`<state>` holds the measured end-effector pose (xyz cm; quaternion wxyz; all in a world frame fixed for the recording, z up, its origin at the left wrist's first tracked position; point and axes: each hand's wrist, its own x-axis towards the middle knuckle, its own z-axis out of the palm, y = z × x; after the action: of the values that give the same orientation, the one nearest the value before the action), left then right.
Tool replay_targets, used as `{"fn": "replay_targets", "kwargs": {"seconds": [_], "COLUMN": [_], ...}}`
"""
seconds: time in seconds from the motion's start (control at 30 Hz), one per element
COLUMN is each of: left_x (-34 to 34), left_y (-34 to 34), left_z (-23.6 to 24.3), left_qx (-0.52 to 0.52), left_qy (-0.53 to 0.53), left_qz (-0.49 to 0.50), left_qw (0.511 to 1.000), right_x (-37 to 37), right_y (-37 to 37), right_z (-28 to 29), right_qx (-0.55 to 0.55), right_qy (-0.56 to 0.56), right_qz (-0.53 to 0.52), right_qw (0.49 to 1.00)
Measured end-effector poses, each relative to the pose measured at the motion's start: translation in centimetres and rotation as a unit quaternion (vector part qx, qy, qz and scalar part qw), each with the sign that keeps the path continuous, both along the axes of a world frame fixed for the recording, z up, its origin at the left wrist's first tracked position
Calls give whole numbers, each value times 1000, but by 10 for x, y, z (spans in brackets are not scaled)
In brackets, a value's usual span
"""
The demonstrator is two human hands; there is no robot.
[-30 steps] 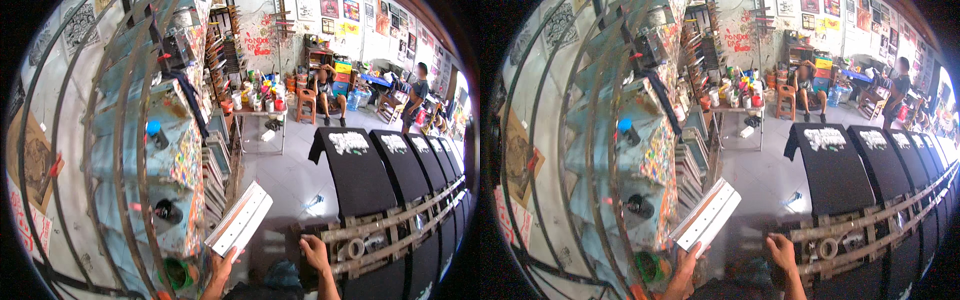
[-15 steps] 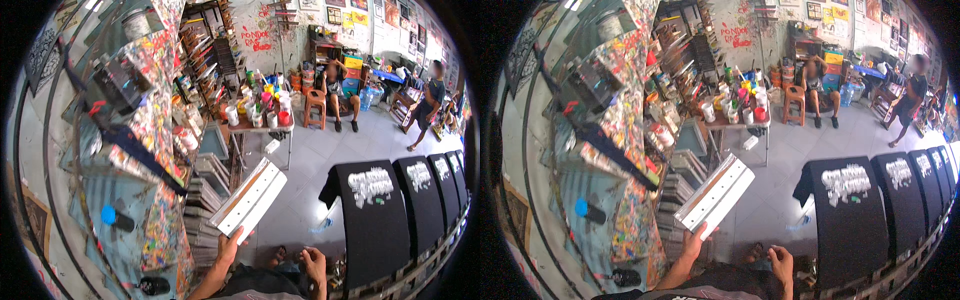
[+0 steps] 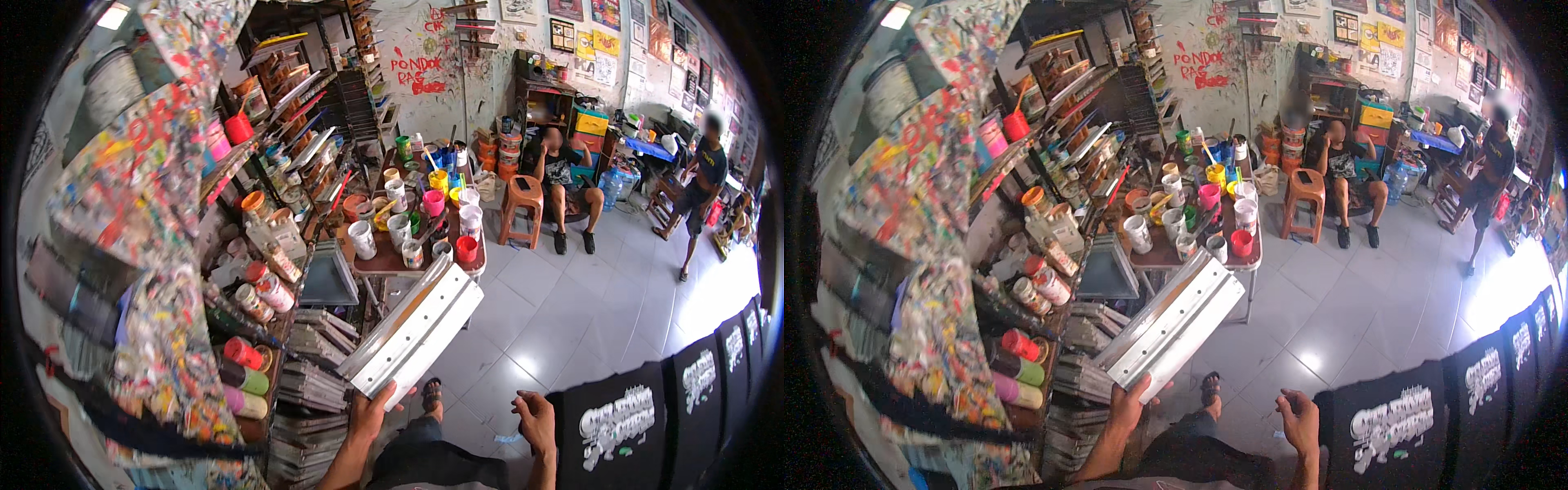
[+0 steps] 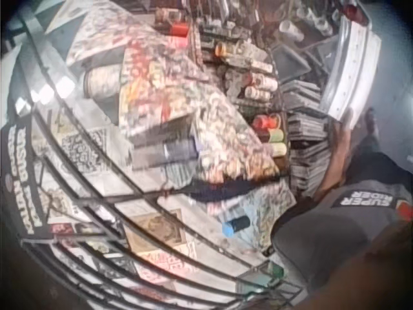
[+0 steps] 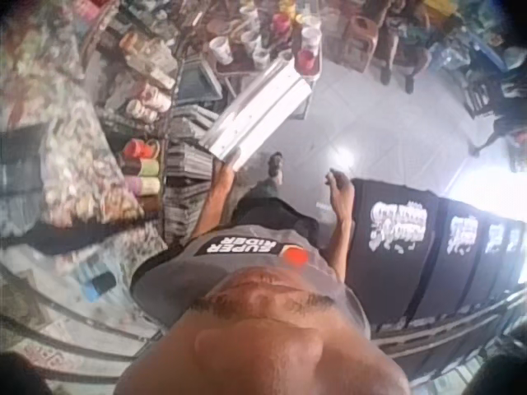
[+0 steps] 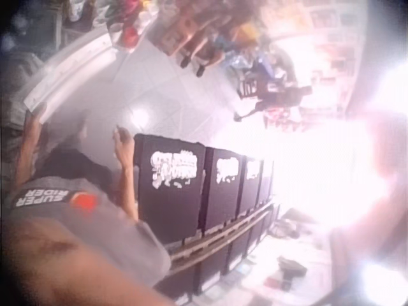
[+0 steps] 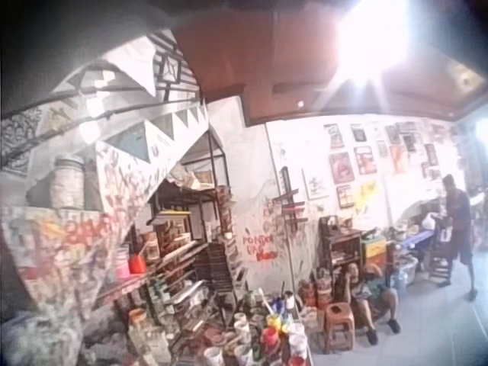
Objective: The person uses a squeegee to pull white ink across a screen printing frame over a black t-shirt, then lifts the screen and places it aside. They retrieve a small block and apply blue ink to a second screen, spreading it evenly with the block over another t-shirt.
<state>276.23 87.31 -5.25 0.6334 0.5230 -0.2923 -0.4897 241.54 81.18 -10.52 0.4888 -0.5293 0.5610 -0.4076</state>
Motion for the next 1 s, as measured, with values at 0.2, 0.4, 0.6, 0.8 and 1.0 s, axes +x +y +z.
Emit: {"fn": "replay_targets", "kwargs": {"seconds": [0.2, 0.4, 0.6, 0.8, 1.0], "left_x": [22, 38, 18, -44, -95], "left_y": [-168, -337, -503, -650, -748], "left_z": [29, 48, 75, 89, 118], "left_qx": [-19, -63, -125, -149, -148], "left_qy": [-9, -69, -91, -42, -39], "left_qz": [-40, -85, 3, 123, 182], "left_qw": [999, 992, 988, 980, 971], "right_x": [31, -4, -92, -190, -276], "right_y": [-136, -242, -310, -434, -605], "right_z": [14, 13, -38, -51, -10], "right_qx": [32, 7, 76, 135, 89], "right_qy": [49, 93, 88, 166, 233], "right_qz": [13, -100, -210, -215, -170], "right_qw": [998, 991, 971, 953, 953]}}
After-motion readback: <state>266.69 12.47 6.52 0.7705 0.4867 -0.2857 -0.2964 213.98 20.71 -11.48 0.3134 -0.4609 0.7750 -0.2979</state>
